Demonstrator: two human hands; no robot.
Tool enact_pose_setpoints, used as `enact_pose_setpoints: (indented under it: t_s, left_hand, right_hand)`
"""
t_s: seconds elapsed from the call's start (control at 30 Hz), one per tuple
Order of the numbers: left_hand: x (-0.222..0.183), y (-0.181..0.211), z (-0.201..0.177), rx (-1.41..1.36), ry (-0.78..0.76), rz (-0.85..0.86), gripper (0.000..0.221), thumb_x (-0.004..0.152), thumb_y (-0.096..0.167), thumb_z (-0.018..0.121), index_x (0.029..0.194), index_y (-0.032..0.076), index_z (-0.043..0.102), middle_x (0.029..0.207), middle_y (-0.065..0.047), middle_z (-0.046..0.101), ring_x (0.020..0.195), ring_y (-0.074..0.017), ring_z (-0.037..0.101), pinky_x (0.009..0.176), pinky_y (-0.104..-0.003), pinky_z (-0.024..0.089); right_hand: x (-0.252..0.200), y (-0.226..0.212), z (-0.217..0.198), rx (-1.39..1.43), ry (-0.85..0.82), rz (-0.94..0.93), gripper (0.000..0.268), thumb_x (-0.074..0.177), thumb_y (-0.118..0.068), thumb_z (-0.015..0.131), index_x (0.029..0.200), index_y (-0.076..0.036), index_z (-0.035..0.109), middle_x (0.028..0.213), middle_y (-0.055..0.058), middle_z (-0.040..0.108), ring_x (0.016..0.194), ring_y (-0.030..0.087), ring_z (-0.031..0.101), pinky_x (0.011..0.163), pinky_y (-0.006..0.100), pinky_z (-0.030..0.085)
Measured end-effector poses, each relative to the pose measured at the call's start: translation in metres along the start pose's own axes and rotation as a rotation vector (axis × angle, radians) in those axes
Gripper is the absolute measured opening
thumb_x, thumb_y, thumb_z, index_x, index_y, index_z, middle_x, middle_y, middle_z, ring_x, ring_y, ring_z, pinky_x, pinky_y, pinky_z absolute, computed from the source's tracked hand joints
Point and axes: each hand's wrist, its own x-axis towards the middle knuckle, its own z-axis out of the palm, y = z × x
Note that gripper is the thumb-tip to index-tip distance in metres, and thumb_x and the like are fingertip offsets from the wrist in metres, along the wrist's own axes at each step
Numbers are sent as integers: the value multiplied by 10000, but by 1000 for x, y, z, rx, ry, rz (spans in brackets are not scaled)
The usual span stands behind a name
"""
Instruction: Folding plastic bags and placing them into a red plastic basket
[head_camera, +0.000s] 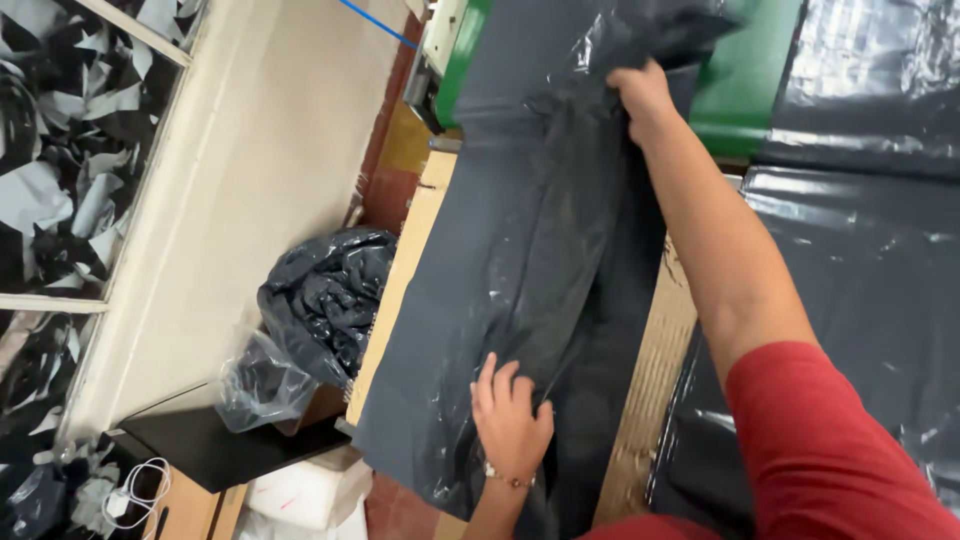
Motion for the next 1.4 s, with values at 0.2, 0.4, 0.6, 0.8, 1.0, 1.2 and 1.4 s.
enact_pose_setpoints:
  t_s: [0.2,0.4,0.6,0.8,1.0,1.2,1.4]
  left_hand:
    - [63,29,37,-4,-2,160,200,712,223,699,806,73,605,1239,-115,662,1390,-398,485,961,-703,419]
    - [67,55,85,-135,-115,138,224,730,212,770,845,80,630,1185,-75,651,1379,-380,495,942,-732,439]
    - [42,57,99,-217,-282,189,261,828,274,737,888,45,627,1259,-117,610,1405,-424,434,893,-754,448]
    - [30,21,62,-498,-300,244,419,858,361,721,1123,55,613,1317,-140,615,1379,-368,503,939,-521,526]
    - [-5,-104,6,-466,-271,-50,290,801,210,714,1065,99,672,1167,-106,699,1115,-321,624,1028,-440,426]
    - [-29,-275,-11,-133,-61,-373,174,956,228,601,1092,126,637,1086,-102,704,992,-404,620,927,-506,454]
    - [0,-358,54,-147,-200,-331,334,816,351,782,1048,144,660,916,-53,703,889,-339,673,811,-495,493]
  right_hand:
    - [87,-51,38,-168,-118,-763,186,754,-81,654,932,-137,645,870,-28,576,822,110,504,729,345,466]
    - [137,-24,-40,-311,66,-624,372,721,-81,698,1075,-142,602,993,16,642,900,163,604,780,344,526]
    - [150,11,-95,-477,306,-423,604,680,-83,751,1246,-147,551,1139,66,722,993,224,726,841,341,598]
    - [102,-7,-97,-305,-32,-690,675,835,-47,809,1364,-147,403,1304,140,668,1131,247,711,944,379,618]
    - [-19,32,-136,-904,55,-643,892,1043,-235,933,1525,37,232,1561,278,373,1453,387,426,1193,406,303]
    - [-267,117,-162,-648,-253,-546,381,1087,25,672,1357,-75,422,1217,114,576,989,175,584,861,292,517]
    - [-435,221,-156,-711,-260,-70,643,933,-108,697,1473,-32,356,1208,194,560,940,255,581,761,391,525]
